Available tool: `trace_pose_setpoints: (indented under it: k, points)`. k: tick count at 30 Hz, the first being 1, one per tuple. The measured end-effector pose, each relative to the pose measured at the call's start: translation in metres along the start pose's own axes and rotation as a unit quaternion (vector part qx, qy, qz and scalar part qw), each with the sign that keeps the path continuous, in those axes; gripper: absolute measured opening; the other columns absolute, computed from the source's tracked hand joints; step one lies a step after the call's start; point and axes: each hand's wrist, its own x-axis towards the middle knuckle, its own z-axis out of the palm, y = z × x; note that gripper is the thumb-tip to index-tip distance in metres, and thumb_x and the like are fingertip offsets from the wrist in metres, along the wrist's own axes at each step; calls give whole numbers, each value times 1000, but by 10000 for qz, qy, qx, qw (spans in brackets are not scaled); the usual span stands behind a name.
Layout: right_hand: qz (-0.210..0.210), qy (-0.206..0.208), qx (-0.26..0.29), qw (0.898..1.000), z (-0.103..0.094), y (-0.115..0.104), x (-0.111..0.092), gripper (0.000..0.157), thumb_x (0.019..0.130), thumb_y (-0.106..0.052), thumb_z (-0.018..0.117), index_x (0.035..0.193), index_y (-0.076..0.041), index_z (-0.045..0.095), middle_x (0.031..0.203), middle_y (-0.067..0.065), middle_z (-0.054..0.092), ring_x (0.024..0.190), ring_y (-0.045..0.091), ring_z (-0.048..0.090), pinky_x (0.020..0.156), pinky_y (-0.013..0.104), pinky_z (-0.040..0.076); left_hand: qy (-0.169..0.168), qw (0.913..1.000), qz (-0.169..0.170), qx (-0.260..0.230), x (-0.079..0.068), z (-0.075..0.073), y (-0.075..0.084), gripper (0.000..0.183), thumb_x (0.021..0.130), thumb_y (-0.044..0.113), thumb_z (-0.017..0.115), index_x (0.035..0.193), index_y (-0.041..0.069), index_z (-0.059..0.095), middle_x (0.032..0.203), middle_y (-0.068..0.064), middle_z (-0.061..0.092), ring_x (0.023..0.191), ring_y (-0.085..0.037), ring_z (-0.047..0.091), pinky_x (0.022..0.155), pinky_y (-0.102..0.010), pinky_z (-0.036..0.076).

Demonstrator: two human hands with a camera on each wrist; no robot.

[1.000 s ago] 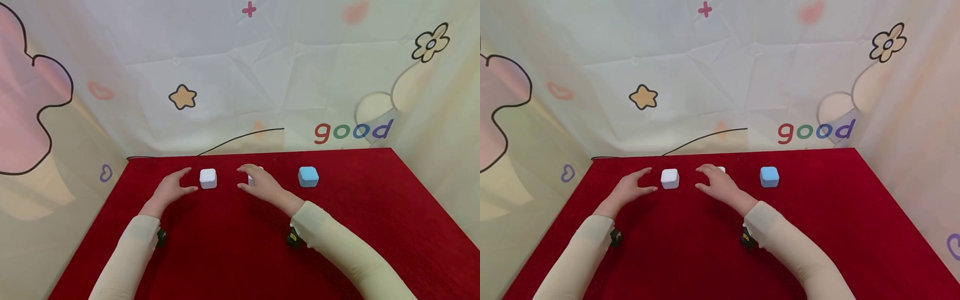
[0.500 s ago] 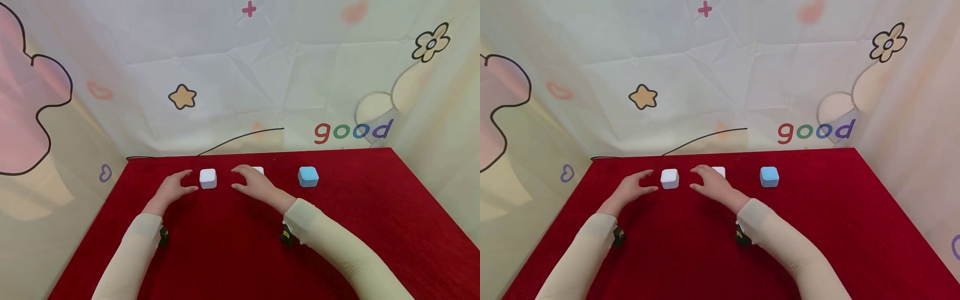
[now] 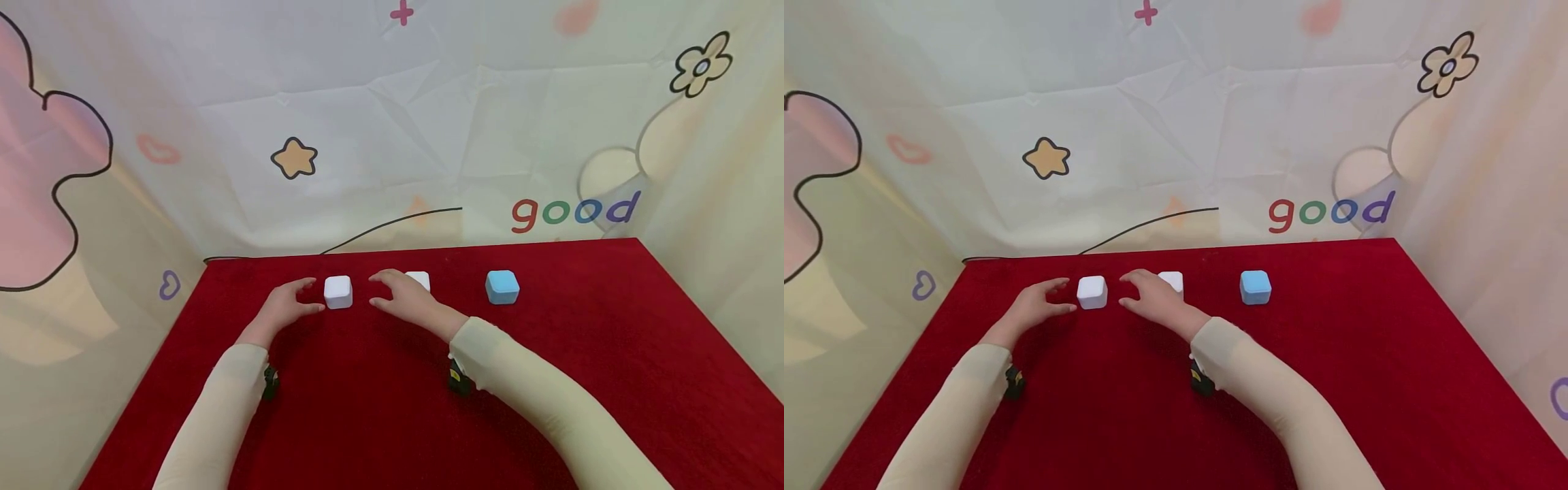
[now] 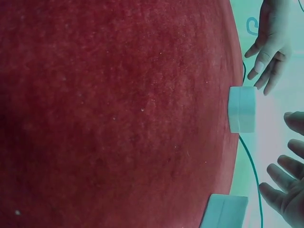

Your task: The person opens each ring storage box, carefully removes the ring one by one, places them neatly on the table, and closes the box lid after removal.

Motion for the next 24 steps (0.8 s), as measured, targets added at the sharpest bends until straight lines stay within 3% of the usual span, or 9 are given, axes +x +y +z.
trace_pose_setpoints:
  k: [24]
  points:
    - [170, -125, 476, 9986, 9, -9, 23, 53, 98, -24, 69, 146, -8, 55, 151, 13, 55, 135, 30, 57, 113, 43, 49, -120, 9996, -31, -267, 8, 6, -3, 72, 94, 24, 74, 154, 2, 42, 155, -26, 47, 144, -44, 44, 117, -57, 42]
